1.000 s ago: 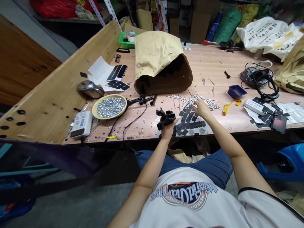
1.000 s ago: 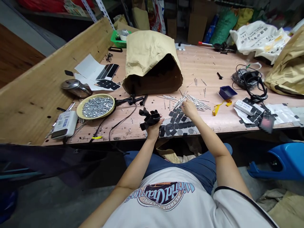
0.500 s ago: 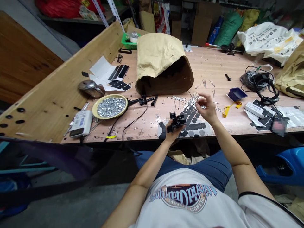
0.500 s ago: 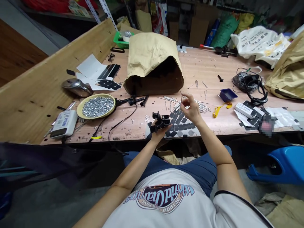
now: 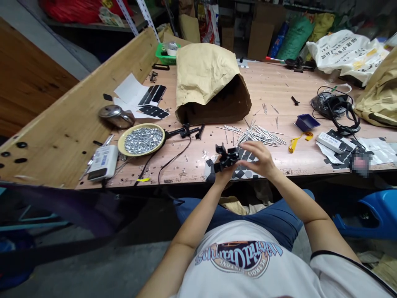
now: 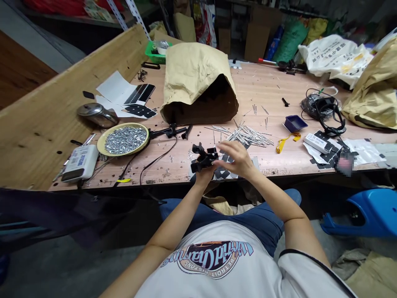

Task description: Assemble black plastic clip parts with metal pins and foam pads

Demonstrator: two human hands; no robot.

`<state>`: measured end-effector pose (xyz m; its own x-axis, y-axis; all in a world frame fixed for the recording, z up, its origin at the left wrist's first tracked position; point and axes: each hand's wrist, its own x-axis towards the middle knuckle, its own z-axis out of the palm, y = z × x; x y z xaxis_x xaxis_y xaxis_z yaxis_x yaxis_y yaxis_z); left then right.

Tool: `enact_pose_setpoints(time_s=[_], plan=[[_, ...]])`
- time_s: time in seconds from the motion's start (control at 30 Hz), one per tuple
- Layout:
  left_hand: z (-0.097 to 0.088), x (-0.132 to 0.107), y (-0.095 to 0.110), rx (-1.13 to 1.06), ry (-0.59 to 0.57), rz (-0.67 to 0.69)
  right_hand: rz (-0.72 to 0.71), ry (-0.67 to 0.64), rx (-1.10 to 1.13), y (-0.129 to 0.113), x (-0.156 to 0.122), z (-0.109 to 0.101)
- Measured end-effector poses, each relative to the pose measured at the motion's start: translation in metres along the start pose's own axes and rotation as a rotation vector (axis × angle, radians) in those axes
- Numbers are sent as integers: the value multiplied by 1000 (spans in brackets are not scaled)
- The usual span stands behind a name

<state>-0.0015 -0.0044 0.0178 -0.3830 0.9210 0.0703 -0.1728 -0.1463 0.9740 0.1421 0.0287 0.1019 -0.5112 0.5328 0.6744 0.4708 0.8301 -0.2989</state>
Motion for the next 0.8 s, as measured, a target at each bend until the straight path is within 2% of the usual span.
enact_pose_setpoints(time_s=[0.07, 0.1, 0.2, 0.27, 0.3, 0.37, 0.43, 0.5, 0.53, 0.6, 0.7, 0.73, 0.8], plan=[[-2, 1, 2, 15, -19, 7, 195, -31, -153, 28, 2, -4], [-2, 1, 2, 23, -16, 7, 319, -86, -253, 44, 2, -6], [0, 0, 1, 38, 12, 14, 654, -467, -561, 83, 1, -8], [3, -1, -1, 41, 5, 27, 707, -693, -660, 99, -3, -6], [4, -2, -2, 43, -10, 36, 688, -759, -675, 103, -5, -5], [7, -2, -3, 39, -58, 62, 636, -816, -666, 109, -8, -3], [9, -1, -5, 39, -78, 100, 637, -819, -621, 112, -9, -3], [10, 1, -6, 56, -95, 138, 667, -718, -532, 111, -8, -7], [11, 2, -7, 74, -105, 154, 668, -609, -461, 108, -7, -10], [11, 2, -8, 111, -136, 177, 595, -306, -254, 94, -2, -16], [13, 1, -10, 185, -186, 207, 362, 110, 99, 56, 9, -22], [13, 0, -11, 214, -198, 221, 297, 187, 180, 41, 13, -23], [14, -1, -13, 260, -219, 253, 218, 232, 267, 16, 20, -22]])
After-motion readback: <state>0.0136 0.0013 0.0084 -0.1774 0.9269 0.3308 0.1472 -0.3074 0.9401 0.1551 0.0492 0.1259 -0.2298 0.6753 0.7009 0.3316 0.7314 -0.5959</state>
